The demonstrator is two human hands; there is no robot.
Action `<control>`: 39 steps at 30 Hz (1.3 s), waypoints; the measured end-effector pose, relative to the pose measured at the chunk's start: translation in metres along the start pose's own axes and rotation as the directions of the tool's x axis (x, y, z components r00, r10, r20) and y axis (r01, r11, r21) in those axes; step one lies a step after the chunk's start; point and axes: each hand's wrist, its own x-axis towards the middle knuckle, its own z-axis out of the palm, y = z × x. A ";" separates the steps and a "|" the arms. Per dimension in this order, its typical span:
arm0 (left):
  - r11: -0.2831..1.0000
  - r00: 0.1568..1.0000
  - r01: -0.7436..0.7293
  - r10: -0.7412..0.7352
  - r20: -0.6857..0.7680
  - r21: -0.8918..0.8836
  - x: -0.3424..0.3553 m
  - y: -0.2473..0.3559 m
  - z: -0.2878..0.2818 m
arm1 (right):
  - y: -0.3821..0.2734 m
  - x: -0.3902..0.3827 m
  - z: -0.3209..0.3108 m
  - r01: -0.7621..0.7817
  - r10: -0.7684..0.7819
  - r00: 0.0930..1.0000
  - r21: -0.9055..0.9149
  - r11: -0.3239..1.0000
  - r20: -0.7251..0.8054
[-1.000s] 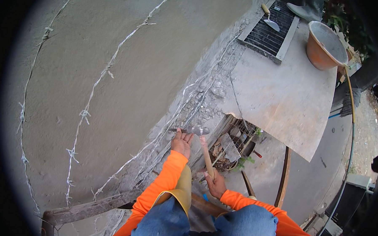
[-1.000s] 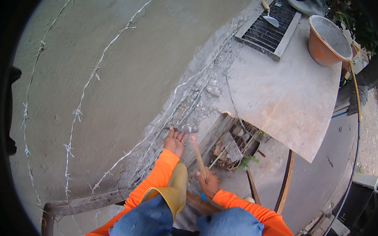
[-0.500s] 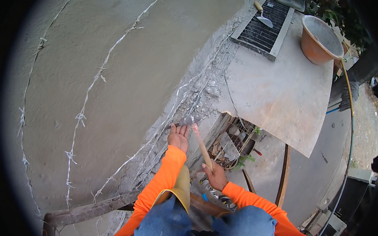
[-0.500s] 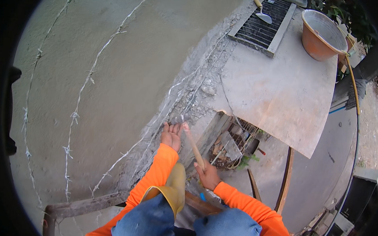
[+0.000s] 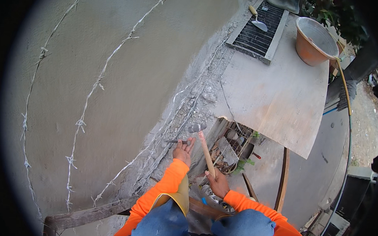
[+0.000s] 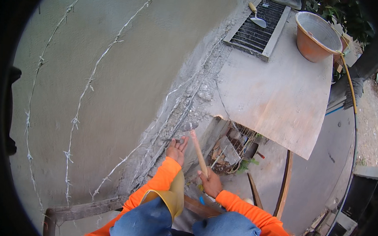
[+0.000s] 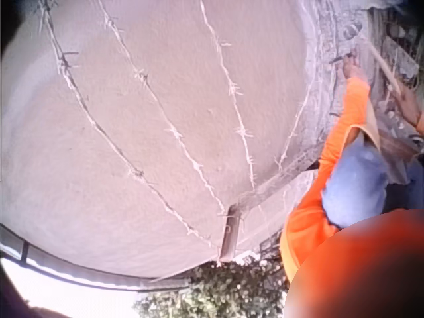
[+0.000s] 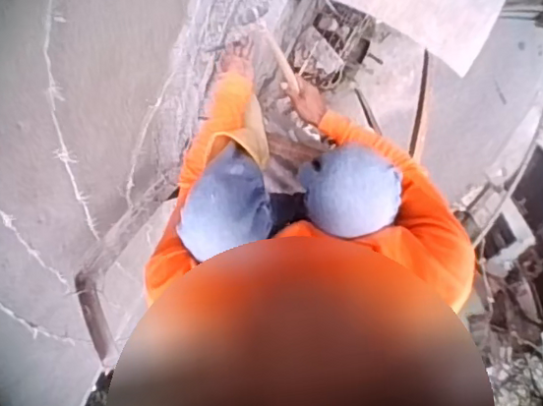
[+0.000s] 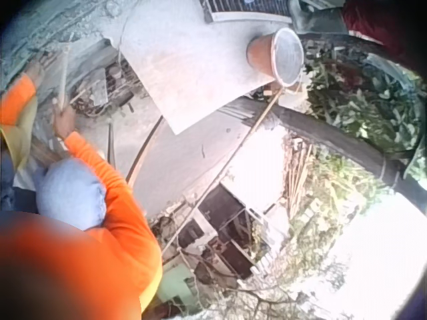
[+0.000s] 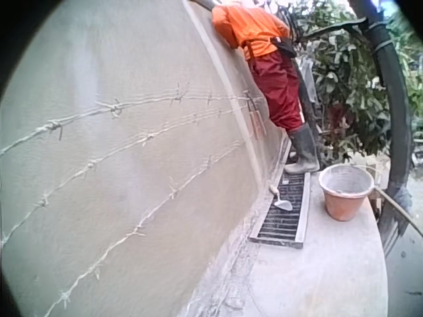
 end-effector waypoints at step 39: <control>0.905 0.891 0.144 0.058 0.451 -0.400 0.102 0.054 0.231 | -0.114 0.083 -0.091 0.382 -0.398 0.864 -0.113 0.917 -0.309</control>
